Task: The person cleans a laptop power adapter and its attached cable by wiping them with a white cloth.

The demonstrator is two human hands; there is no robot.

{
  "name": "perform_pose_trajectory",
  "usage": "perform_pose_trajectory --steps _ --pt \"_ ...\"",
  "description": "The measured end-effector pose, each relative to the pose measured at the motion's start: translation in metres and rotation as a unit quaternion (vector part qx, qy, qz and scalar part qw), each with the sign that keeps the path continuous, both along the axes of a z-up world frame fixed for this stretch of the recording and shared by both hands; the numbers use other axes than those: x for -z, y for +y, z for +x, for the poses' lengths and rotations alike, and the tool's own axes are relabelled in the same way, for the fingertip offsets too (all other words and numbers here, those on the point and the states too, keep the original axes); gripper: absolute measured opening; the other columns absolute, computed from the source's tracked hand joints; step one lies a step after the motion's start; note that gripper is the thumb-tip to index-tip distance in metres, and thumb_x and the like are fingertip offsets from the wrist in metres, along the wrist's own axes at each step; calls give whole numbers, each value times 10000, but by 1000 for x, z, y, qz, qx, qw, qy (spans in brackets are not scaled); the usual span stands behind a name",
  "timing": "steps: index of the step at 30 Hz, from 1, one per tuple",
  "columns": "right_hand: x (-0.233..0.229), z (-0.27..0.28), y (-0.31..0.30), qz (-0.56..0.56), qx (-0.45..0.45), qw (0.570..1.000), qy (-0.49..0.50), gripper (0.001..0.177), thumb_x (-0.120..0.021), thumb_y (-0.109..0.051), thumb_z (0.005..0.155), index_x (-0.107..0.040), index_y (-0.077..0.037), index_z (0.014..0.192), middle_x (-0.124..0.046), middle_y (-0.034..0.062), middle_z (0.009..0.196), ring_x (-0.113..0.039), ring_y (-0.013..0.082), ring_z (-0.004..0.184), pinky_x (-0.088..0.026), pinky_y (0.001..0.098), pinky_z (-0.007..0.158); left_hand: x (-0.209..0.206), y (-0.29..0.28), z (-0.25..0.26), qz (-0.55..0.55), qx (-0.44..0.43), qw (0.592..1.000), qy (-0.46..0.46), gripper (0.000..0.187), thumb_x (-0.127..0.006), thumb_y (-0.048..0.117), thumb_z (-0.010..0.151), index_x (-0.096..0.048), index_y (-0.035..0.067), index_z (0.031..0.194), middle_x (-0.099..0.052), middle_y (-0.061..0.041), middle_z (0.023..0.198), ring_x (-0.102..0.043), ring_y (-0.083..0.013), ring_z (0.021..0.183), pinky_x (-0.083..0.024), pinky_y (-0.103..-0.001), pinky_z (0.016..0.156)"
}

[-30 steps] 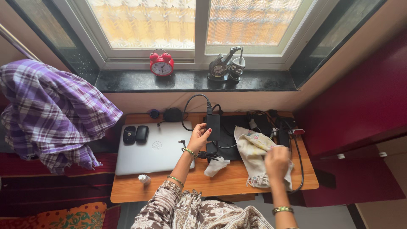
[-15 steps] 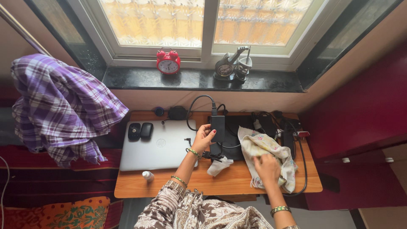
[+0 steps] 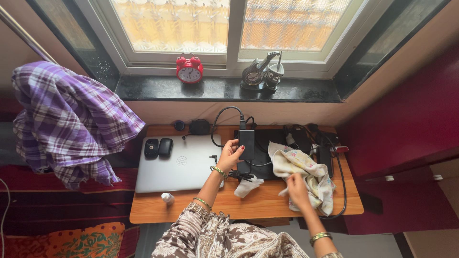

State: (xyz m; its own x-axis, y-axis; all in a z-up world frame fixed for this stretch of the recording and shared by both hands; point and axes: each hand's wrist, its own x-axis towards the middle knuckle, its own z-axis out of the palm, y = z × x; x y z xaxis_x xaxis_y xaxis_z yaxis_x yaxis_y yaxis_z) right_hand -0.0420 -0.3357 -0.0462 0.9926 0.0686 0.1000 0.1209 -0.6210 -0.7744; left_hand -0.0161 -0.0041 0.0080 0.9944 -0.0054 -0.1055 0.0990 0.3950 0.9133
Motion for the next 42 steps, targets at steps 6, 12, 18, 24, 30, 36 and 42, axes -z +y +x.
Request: perform_pose_trajectory --steps 6,12,18,24,30,36,42 --pt "-71 30 -12 350 119 929 11 117 -542 -186 1040 -577 -119 1130 -643 19 955 -576 100 777 -475 267 631 9 0 4 -10 -8 1000 3 461 -668 231 968 -466 54 1343 -687 -78 1179 -679 -174 1060 -586 -432 891" --pt "-76 23 -18 611 188 717 278 250 -668 -308 996 -668 -92 1121 -712 38 1022 -674 158 861 -547 285 707 10 -1 4 -14 -8 1000 10 449 -663 234 971 -467 60 1335 -683 -64 1188 -668 -163 1073 -574 -429 891" --pt "-59 1 -5 401 77 892 194 188 -704 -129 957 -755 -22 1104 -721 40 963 -640 109 793 -519 281 671 25 4 16 2 -7 999 32 474 -646 258 973 -446 57 1353 -677 -81 1205 -665 -173 1088 -581 -461 905" --pt "-80 8 -14 447 108 888 17 85 -587 -112 1052 -633 -45 1076 -709 58 970 -665 120 811 -523 274 695 57 2 39 9 -46 995 90 512 -612 292 1003 -409 50 1407 -678 -109 1199 -667 -206 1073 -606 -469 851" --pt "-56 7 -34 504 220 831 -90 106 -542 -93 1066 -635 -47 1092 -700 27 1059 -680 89 937 -564 237 833 59 -3 46 -5 -59 990 128 512 -640 290 985 -451 27 1383 -664 -82 1192 -676 -224 1054 -619 -459 819" --pt "-41 13 -19 488 185 852 -35 70 -590 -70 1106 -627 -17 1134 -657 80 1090 -631 126 913 -507 263 781 58 -14 51 103 -103 979 144 431 -688 254 964 -563 36 1313 -680 -59 1079 -669 -198 971 -606 -390 732" --pt "-88 14 30 416 134 898 -46 581 -577 8 913 -448 -173 1450 -653 54 1143 -653 105 938 -545 245 793 75 -21 59 368 -153 907 135 403 -752 344 890 -726 54 1168 -736 -72 934 -713 -270 892 -536 -380 794"
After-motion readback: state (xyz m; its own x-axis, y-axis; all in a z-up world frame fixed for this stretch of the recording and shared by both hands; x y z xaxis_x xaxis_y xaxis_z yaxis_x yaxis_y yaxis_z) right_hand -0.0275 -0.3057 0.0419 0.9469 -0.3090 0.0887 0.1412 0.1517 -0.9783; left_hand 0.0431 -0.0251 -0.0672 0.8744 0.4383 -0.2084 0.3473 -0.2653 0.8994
